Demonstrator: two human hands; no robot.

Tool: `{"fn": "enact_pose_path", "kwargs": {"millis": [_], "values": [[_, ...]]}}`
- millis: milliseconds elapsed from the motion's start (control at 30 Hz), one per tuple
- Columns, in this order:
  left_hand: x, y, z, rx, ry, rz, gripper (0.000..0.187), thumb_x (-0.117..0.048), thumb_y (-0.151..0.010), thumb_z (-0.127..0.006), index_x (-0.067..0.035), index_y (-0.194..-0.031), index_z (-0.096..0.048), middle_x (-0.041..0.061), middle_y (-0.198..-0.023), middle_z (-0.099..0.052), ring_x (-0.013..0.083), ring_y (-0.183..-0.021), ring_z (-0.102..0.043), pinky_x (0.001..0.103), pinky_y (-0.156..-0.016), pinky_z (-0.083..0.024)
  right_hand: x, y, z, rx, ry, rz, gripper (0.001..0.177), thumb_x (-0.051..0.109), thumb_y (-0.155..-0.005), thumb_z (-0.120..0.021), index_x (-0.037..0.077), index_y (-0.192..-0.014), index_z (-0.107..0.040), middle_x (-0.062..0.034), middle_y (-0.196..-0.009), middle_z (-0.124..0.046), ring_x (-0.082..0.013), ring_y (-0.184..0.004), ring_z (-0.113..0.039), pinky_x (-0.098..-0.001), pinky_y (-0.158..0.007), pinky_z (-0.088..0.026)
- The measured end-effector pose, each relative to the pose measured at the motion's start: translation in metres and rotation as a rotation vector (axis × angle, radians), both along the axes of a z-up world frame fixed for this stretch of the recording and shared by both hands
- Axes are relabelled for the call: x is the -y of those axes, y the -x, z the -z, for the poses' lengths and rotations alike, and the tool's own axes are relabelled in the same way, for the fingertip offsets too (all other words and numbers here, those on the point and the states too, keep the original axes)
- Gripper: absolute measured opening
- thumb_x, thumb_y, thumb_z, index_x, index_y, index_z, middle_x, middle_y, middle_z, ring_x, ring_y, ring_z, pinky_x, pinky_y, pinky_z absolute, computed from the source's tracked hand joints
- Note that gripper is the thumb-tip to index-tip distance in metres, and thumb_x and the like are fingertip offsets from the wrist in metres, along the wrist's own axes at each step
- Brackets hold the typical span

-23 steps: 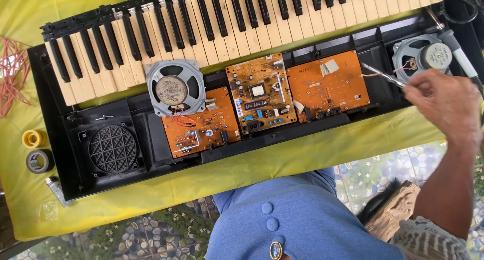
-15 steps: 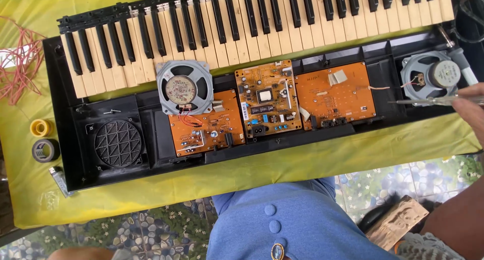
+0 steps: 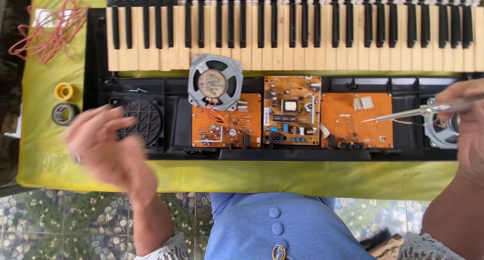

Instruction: The person repairs an electronic keyboard by connecting wires to a speaker and circuit board. They use a lighter to heat a wire end and a screwdriver to adjust components inside the keyboard casing.

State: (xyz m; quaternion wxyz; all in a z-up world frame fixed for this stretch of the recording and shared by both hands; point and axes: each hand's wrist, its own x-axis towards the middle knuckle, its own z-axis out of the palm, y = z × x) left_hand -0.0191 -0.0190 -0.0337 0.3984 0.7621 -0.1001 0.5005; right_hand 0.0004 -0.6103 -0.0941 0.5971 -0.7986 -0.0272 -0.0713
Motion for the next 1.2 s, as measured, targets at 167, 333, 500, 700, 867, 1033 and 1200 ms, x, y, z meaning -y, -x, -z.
{"fn": "enact_pose_path", "kwargs": {"millis": [167, 333, 500, 700, 867, 1033, 1200], "values": [[0.003, -0.017, 0.034, -0.45, -0.046, 0.117, 0.029, -0.006, -0.101, -0.058, 0.003, -0.129, -0.055, 0.02, -0.121, -0.053, 0.0271, -0.107, -0.055, 0.037, -0.086, -0.055, -0.117, -0.04, -0.071, 0.116, -0.058, -0.139, 0.018, 0.032, -0.122, -0.05, 0.016, -0.13, -0.053, -0.0108, -0.122, -0.066, -0.0258, -0.115, -0.074, -0.0346, -0.104, -0.066], [-0.01, -0.036, 0.071, -0.659, -0.16, 0.15, 0.03, -0.002, -0.098, -0.056, -0.003, -0.128, -0.057, 0.014, -0.114, -0.06, 0.0256, -0.101, -0.058, 0.037, -0.082, -0.053, -0.175, -0.075, -0.074, 0.216, 0.133, -0.356, 0.027, -0.017, -0.11, -0.035, 0.003, -0.127, -0.04, -0.0173, -0.109, -0.057, -0.0233, -0.091, -0.059, -0.0327, -0.084, -0.058], [-0.023, -0.063, 0.106, -0.671, -0.185, 0.135, 0.026, 0.001, -0.096, -0.06, 0.002, -0.122, -0.062, 0.017, -0.099, -0.065, 0.0282, -0.086, -0.062, 0.035, -0.067, -0.055, -0.247, -0.104, -0.077, 0.083, 0.38, -0.444, 0.012, 0.0, -0.104, -0.055, 0.003, -0.114, -0.06, -0.0122, -0.087, -0.06, -0.0179, -0.061, -0.052, -0.0305, -0.058, -0.048], [-0.025, -0.077, 0.121, -0.825, -0.268, -0.029, 0.018, -0.014, -0.096, -0.068, -0.005, -0.111, -0.07, 0.012, -0.084, -0.062, 0.0319, -0.077, -0.066, 0.041, -0.058, -0.061, -0.297, -0.154, -0.008, 0.27, 0.737, -0.63, 0.008, 0.01, -0.097, -0.068, 0.006, -0.104, -0.07, -0.0137, -0.092, -0.067, -0.0262, -0.078, -0.069, -0.0353, -0.072, -0.059], [-0.015, -0.077, 0.124, -0.927, -0.281, -0.096, 0.011, -0.026, -0.096, -0.07, -0.016, -0.099, -0.073, 0.004, -0.08, -0.059, 0.0287, -0.076, -0.065, 0.045, -0.062, -0.058, -0.325, -0.178, 0.047, 0.445, 1.051, -0.531, 0.015, 0.022, -0.095, -0.07, 0.014, -0.107, -0.065, -0.0044, -0.087, -0.061, -0.0216, -0.075, -0.067, -0.0362, -0.067, -0.059], [-0.019, -0.076, 0.13, -0.909, -0.286, -0.112, 0.007, -0.024, -0.096, -0.07, -0.019, -0.091, -0.069, 0.001, -0.076, -0.055, 0.0256, -0.073, -0.064, 0.041, -0.062, -0.056, -0.337, -0.181, 0.053, 0.446, 0.999, -0.493, 0.021, 0.025, -0.091, -0.073, 0.012, -0.102, -0.061, -0.0055, -0.086, -0.058, -0.0278, -0.075, -0.07, -0.0426, -0.063, -0.06], [-0.015, -0.075, 0.125, -0.916, -0.244, -0.119, 0.008, -0.025, -0.093, -0.073, -0.018, -0.09, -0.071, 0.004, -0.073, -0.057, 0.0307, -0.073, -0.065, 0.046, -0.063, -0.056, -0.338, -0.189, 0.065, 0.392, 0.989, -0.505, 0.02, 0.028, -0.089, -0.074, 0.017, -0.099, -0.06, -0.0034, -0.086, -0.057, -0.0302, -0.077, -0.069, -0.0457, -0.064, -0.059]]}}
